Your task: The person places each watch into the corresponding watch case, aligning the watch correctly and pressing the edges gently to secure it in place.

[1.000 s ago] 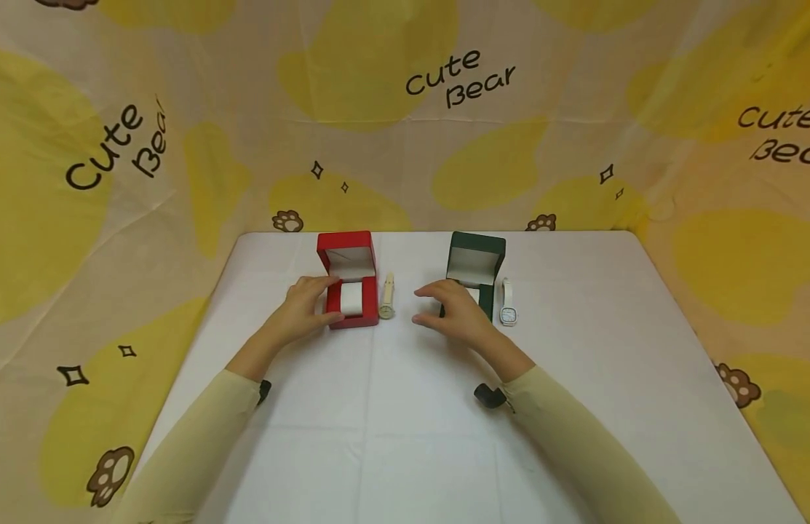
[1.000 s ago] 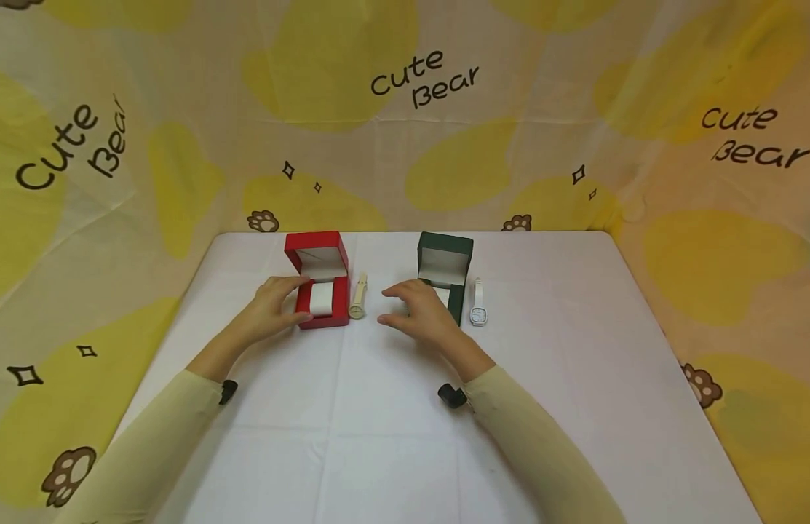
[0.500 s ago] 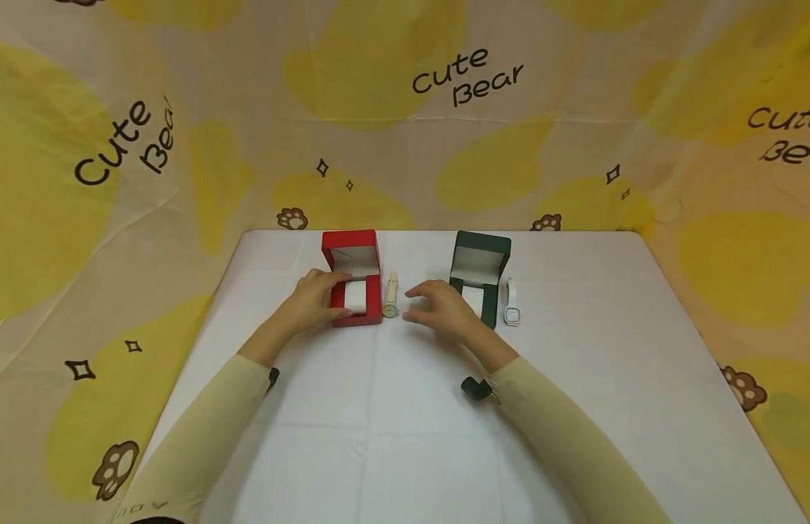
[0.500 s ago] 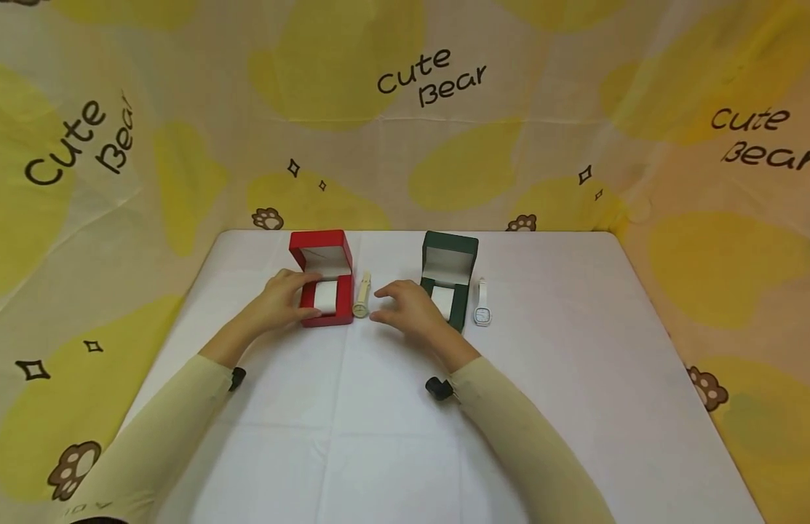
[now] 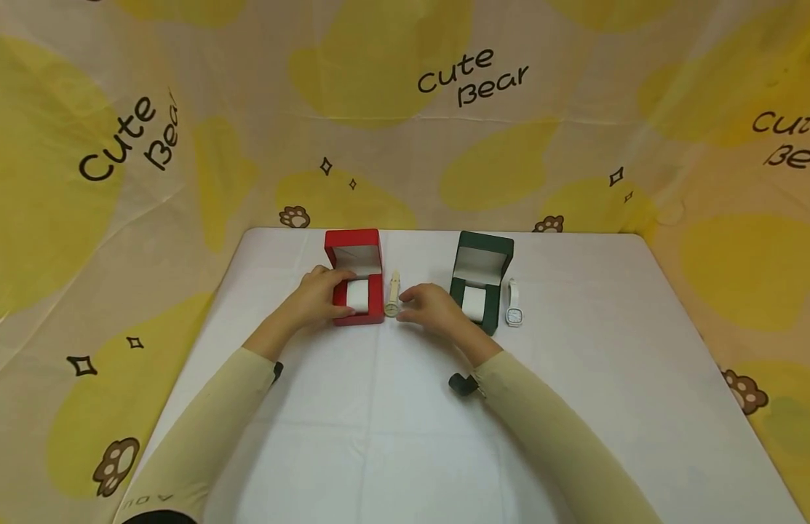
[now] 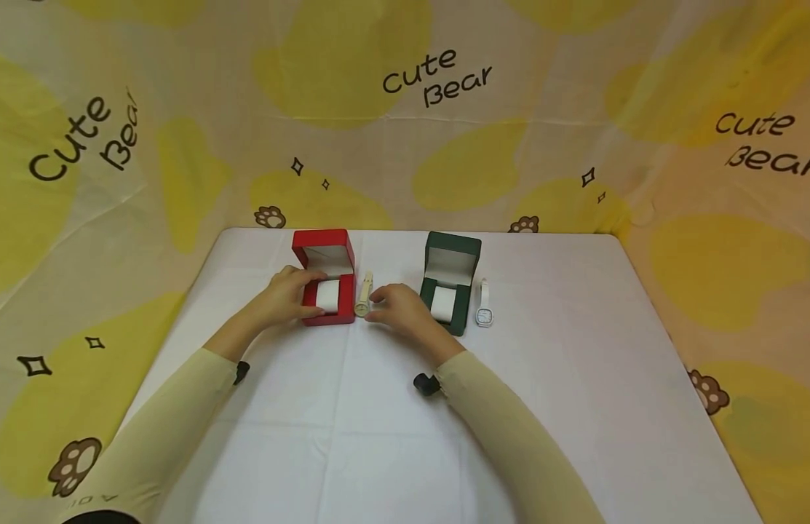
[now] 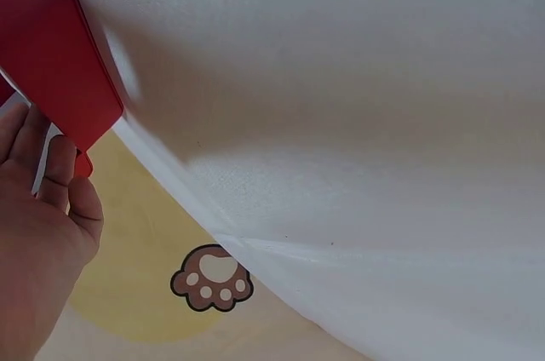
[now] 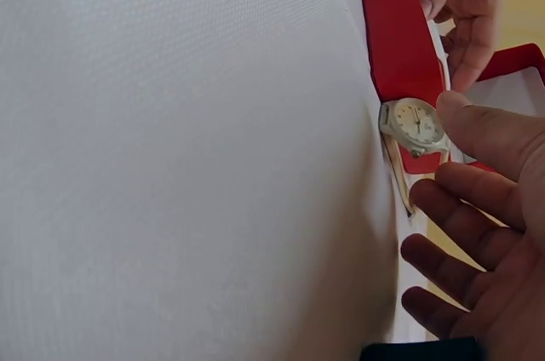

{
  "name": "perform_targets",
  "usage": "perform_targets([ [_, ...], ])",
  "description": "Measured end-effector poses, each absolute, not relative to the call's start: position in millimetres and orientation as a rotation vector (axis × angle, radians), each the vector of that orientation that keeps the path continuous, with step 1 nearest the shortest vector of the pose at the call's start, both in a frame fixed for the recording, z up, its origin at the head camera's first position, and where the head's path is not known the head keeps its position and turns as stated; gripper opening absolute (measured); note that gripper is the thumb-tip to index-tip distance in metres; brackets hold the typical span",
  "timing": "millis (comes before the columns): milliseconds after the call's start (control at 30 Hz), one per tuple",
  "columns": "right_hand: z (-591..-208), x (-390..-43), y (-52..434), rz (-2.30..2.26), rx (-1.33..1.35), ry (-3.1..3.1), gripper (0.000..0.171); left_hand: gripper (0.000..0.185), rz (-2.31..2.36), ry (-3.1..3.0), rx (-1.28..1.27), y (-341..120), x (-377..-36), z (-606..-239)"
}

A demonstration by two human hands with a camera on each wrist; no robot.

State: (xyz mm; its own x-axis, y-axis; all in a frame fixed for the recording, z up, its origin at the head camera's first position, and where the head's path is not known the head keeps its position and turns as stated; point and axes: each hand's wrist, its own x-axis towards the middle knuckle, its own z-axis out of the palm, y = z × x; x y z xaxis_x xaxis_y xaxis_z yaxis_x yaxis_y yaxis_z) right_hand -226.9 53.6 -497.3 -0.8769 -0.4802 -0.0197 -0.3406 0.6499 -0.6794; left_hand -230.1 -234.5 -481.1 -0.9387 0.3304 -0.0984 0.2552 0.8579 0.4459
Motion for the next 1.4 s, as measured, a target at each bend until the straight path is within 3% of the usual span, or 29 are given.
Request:
perform_targets([
  [200,-504,-230,47,-0.959,-0.691,2.717,0.035,0.072,0.667,2.844,0.457,-232,-231,-481],
  [500,-504,-231,43,-0.952,-0.677,2.785,0.025,0.069,0.608,2.884,0.662,-229,-236,-482],
  [733,-504,-231,37,-1.017,-0.598,2.768,0.018,0.075,0.583,2.867,0.645,-228,-235,-481],
  [1400,-498,-223,48,-1.360,-0.525,2.595,0.020,0.075,0.543,2.909,0.668,-228,-235,-482],
])
